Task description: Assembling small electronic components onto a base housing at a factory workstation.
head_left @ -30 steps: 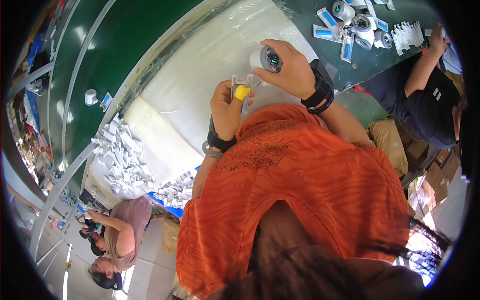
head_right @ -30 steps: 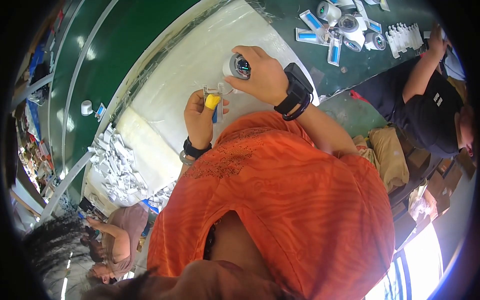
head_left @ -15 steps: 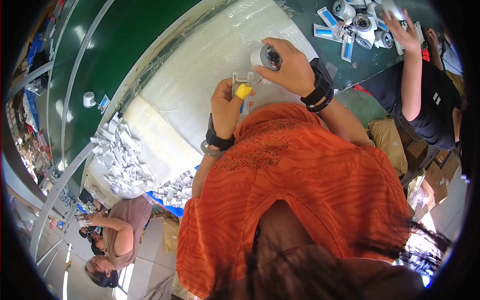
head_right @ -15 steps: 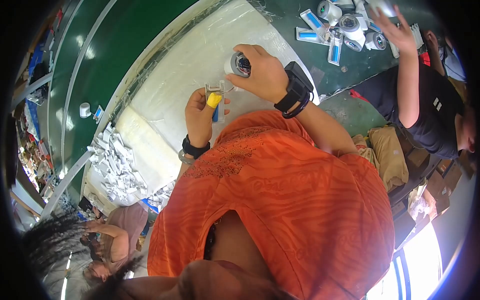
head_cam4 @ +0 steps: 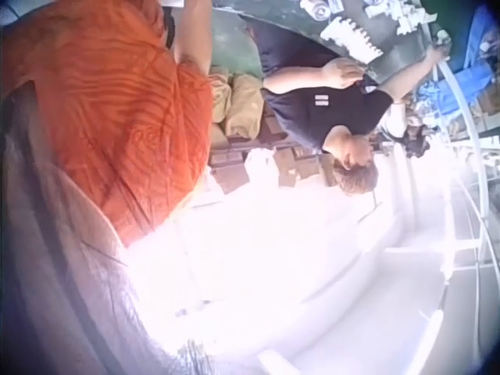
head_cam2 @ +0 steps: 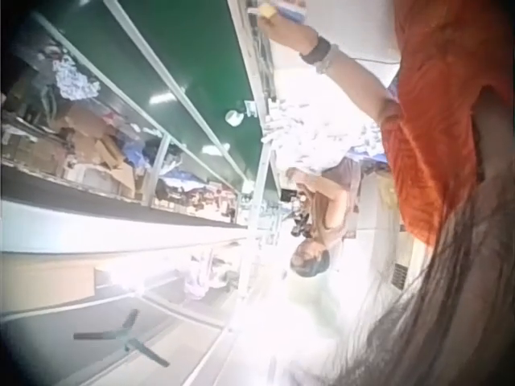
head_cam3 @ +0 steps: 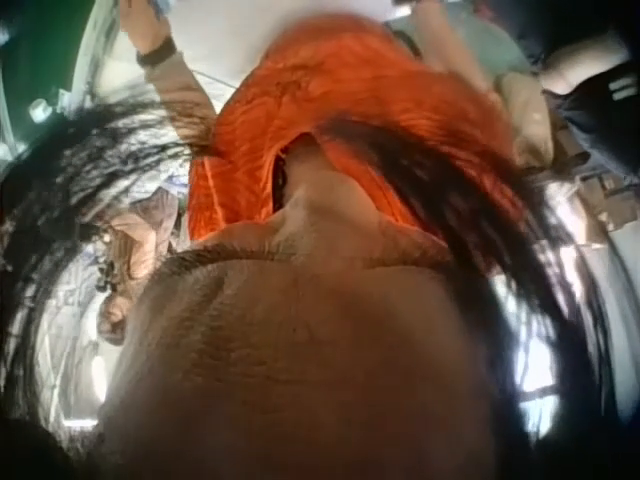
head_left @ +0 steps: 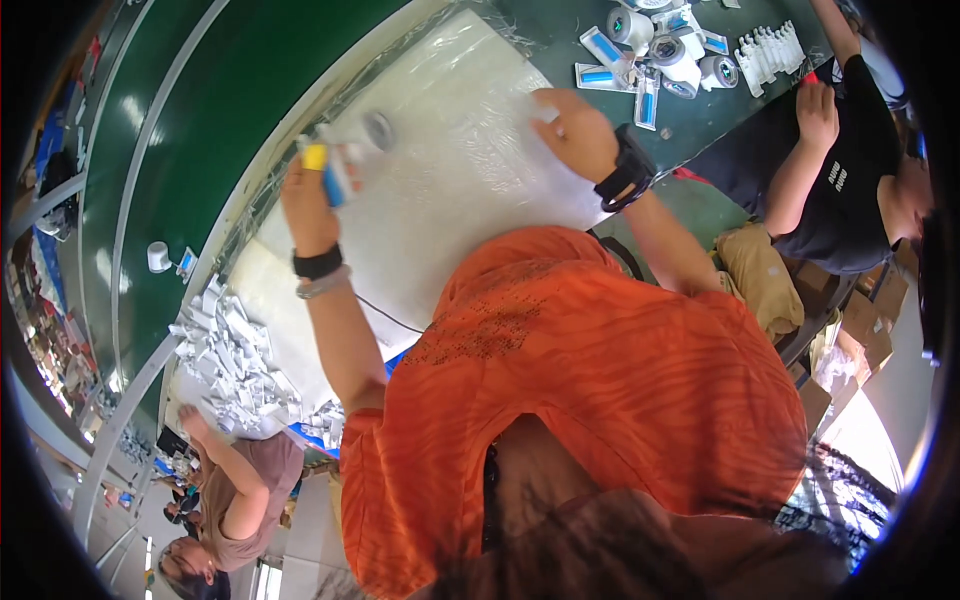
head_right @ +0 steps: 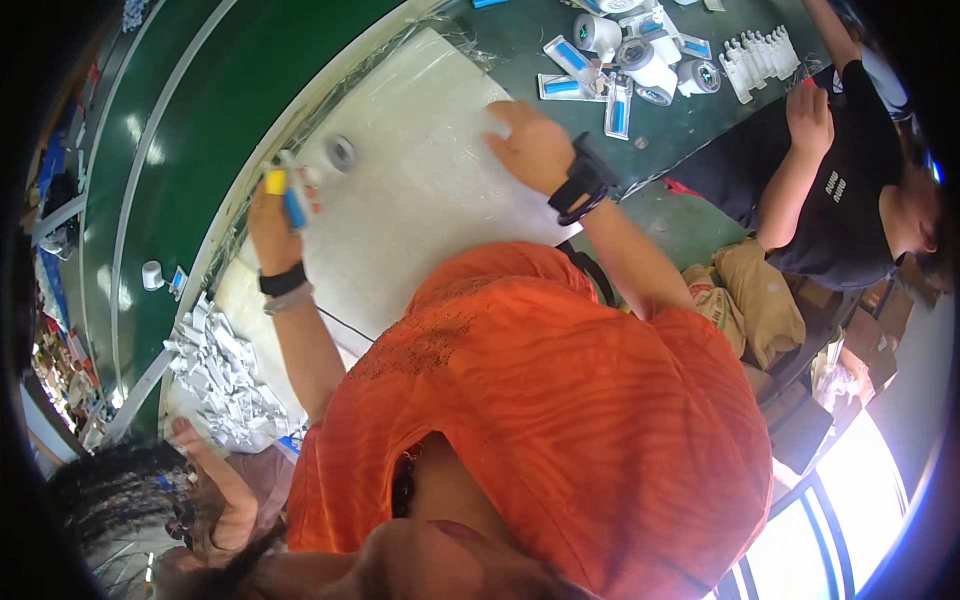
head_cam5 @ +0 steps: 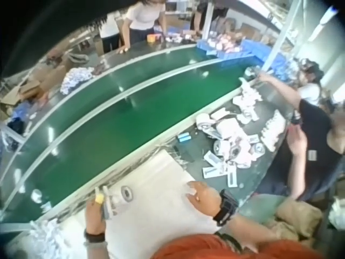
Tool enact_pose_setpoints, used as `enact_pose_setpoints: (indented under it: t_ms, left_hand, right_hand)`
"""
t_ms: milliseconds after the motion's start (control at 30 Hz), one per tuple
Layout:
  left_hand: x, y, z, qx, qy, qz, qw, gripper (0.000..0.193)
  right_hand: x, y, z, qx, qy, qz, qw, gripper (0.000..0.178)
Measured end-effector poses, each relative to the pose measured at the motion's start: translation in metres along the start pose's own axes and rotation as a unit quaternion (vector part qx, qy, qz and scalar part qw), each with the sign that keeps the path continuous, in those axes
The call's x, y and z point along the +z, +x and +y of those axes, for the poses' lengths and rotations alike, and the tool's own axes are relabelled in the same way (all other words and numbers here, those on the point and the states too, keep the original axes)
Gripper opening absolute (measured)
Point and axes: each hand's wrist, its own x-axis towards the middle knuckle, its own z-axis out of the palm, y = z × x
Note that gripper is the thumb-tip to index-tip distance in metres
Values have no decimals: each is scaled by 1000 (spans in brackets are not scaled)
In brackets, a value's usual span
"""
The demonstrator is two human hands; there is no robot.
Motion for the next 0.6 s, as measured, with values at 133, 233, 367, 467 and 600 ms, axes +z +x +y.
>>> enact_pose_setpoints:
  t_ms: [133,233,367,467,600]
  left_hand:
    - [-74,59,7,76,-61,55,994,33]
    - [-118,92,8,119,-39,118,985,46]
    - [-124,99,-19,182,183,364,895,62]
    - [-125,78,-44,181,191,323,909,56]
    - [-66,48,-77,182,189,164,951,27]
  right_hand:
    - [-32,5,42,80,-50,84,992,32]
    - [-51,8,74,78,-148,133,977,36]
    - [-67,12,100,67,-304,145,939,44]
    - [-72,18,103,2,-400,149,904,38]
    - [-74,20,120,-64,-447,136,882,28]
